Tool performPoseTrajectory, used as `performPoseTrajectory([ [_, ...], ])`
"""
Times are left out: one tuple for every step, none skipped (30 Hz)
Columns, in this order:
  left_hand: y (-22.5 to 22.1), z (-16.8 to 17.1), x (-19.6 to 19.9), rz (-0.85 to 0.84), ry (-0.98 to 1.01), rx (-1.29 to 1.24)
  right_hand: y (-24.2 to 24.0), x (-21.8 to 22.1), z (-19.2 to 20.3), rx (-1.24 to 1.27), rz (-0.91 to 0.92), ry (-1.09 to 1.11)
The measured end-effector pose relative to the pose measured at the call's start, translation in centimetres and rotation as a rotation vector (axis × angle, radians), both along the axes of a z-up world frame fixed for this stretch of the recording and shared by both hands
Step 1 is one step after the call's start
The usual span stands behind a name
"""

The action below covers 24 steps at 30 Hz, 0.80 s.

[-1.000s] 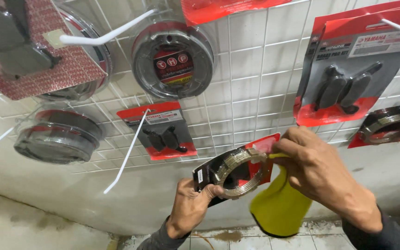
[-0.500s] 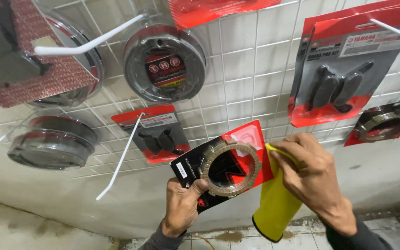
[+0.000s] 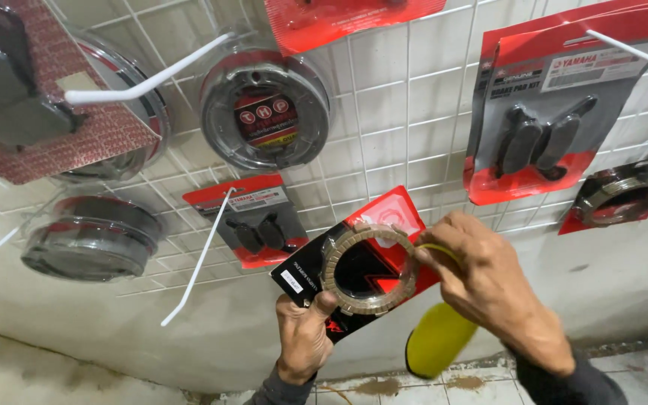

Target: Cleaning dust off packaged motorcycle clutch plates using a cloth.

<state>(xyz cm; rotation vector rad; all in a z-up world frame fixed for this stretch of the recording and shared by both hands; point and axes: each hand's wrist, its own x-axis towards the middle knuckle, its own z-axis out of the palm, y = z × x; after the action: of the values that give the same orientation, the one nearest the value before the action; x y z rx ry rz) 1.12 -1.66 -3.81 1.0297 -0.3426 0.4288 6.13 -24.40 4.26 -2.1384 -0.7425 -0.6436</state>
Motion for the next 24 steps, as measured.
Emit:
performPoseTrajectory([
  [0.0,-0.2,0.1,0.0,-0.003,0.0,0.2,-0.2,0.5,0.0,0.0,-0.003],
  [-0.1,-0.5,0.3,-0.018,0.009,-0.036,0.4,-0.5,0.9,0.025,-0.03,-0.047],
  [-0.2,-0.8,0.4,-0.037,0.021,-0.071,0.5,-0.8,1.3,0.049,-0.059,-0.091],
  [-0.2,-0.7,0.3,-0.039,0.021,-0.069,0.7,-1.1,1.1,0.051,-0.061,-0.091],
  [-0.3,-0.4,0.3,-0.03,0.015,-0.069,0.9,-1.5,0.9,0.051,-0.017,-0.103],
  [-0.3,-0.2,0.3,-0.021,0.008,-0.071,1.0,-1.8,0.6,0.049,0.028,-0.115],
  [-0.3,-0.3,0.4,-0.022,0.007,-0.07,0.8,-1.8,0.4,0.05,0.027,-0.116],
  [-0.2,-0.5,0.3,-0.057,0.035,-0.119,0.6,-1.9,0.1,0.136,-0.073,-0.125],
  [-0.2,-0.7,0.2,-0.091,0.064,-0.168,0.4,-2.0,-0.2,0.221,-0.173,-0.134],
  [-0.4,-0.7,0.2,-0.09,0.063,-0.172,1.2,-2.3,-0.8,0.218,-0.172,-0.135],
  [-0.7,-0.7,0.2,-0.112,0.056,-0.214,2.0,-2.7,-1.4,0.166,-0.185,-0.243],
  [-0.9,-0.7,0.3,-0.135,0.049,-0.253,2.8,-3.1,-2.0,0.117,-0.199,-0.351],
  [-1.2,-1.0,0.4,-0.136,0.048,-0.252,3.2,-3.3,-2.6,0.117,-0.199,-0.352],
  [-1.5,-1.2,0.4,-0.142,0.039,-0.299,3.6,-3.6,-3.3,0.085,-0.261,-0.324],
  [-1.8,-1.5,0.5,-0.147,0.03,-0.346,3.9,-3.8,-4.0,0.052,-0.323,-0.294],
  [-2.1,-1.5,0.6,-0.148,0.033,-0.345,4.0,-4.0,-3.8,0.053,-0.324,-0.292],
  [-2.3,-1.5,0.6,-0.139,0.009,-0.347,4.1,-4.2,-3.6,0.127,-0.284,-0.22],
  [-2.6,-1.6,0.6,-0.129,-0.014,-0.349,4.2,-4.4,-3.4,0.201,-0.243,-0.147],
  [-2.5,-1.9,0.7,-0.129,-0.01,-0.348,3.3,-4.0,-3.3,0.201,-0.244,-0.143],
  [-2.4,-2.2,0.9,-0.082,-0.019,-0.342,2.4,-3.6,-3.1,0.295,-0.163,0.092],
  [-2.2,-2.5,1.1,-0.034,-0.029,-0.336,1.6,-3.2,-2.9,0.385,-0.078,0.327],
  [-1.9,-3.2,1.3,-0.032,-0.032,-0.338,1.0,-3.1,-2.6,0.382,-0.076,0.325],
  [-1.5,-3.9,1.6,-0.089,0.001,-0.399,0.5,-3.0,-2.3,0.567,-0.023,0.487],
  [-1.1,-4.6,1.8,-0.148,0.034,-0.459,-0.1,-2.9,-2.0,0.752,0.029,0.65],
])
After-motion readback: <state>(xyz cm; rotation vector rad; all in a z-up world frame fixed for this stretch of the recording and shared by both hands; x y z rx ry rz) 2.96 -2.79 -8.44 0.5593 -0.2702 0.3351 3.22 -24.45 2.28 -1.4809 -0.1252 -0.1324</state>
